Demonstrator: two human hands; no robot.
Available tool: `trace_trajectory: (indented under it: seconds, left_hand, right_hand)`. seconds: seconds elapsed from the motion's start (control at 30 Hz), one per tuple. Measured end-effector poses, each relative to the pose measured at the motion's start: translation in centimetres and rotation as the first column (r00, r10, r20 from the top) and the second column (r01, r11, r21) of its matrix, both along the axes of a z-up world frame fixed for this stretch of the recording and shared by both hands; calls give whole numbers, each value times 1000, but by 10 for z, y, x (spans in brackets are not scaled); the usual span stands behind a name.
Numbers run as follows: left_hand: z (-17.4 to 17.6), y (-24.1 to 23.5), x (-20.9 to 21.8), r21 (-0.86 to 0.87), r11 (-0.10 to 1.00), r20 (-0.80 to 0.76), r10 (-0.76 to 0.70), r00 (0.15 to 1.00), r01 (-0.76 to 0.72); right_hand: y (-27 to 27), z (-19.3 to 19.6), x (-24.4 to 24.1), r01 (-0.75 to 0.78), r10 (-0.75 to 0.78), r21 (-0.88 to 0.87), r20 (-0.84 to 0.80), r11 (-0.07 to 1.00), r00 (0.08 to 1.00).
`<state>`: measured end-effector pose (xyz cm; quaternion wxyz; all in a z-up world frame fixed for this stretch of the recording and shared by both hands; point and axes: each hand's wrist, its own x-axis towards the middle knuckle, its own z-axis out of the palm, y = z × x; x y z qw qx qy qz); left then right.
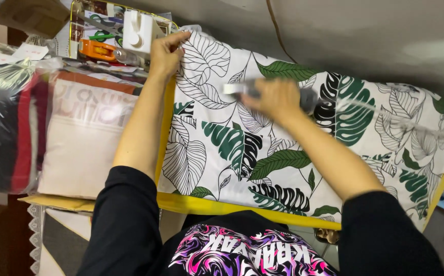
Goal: Ironing a large piece of leaf-patterned fabric on an ironing board.
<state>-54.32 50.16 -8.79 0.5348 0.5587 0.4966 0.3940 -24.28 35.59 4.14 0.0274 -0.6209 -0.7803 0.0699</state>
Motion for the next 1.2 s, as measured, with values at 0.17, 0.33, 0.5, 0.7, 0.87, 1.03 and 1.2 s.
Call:
trace_trajectory:
  seconds: [0.17,0.33,0.5,0.7,0.87,1.03,1.2]
  left_hand:
    - [-15,1,-9,96,993,-9,-61,998,62]
    - [-17,4,-9,147,986,-2,-81,997,81]
    - [35,-31,-13,261,964,-158,-1,987,43]
    - [32,-101,-33,287,957,-315,145,938,-52]
    - [57,-189,-59,-128,991,-224,-78,971,50]
    - [63,-246,-71,-291,956,-322,-131,938,34]
    - [30,-270,-74,-156,968,-108,183,977,-198]
  right_hand:
    - [72,-10,-5,149,-145,83,-47,985,988]
    - [37,10,-38,18,-27,-82,-108,996,994]
    - [40,7,-60,74,-79,-50,-103,996,992]
    - [103,8,-96,167,-162,10,-194,986,968]
    - [119,3,-105,113,-117,-32,-200,993,973]
    - [108,7,-131,37,-51,-74,-200,997,978]
    - [80,2,-153,-110,94,-88,-172,990,981]
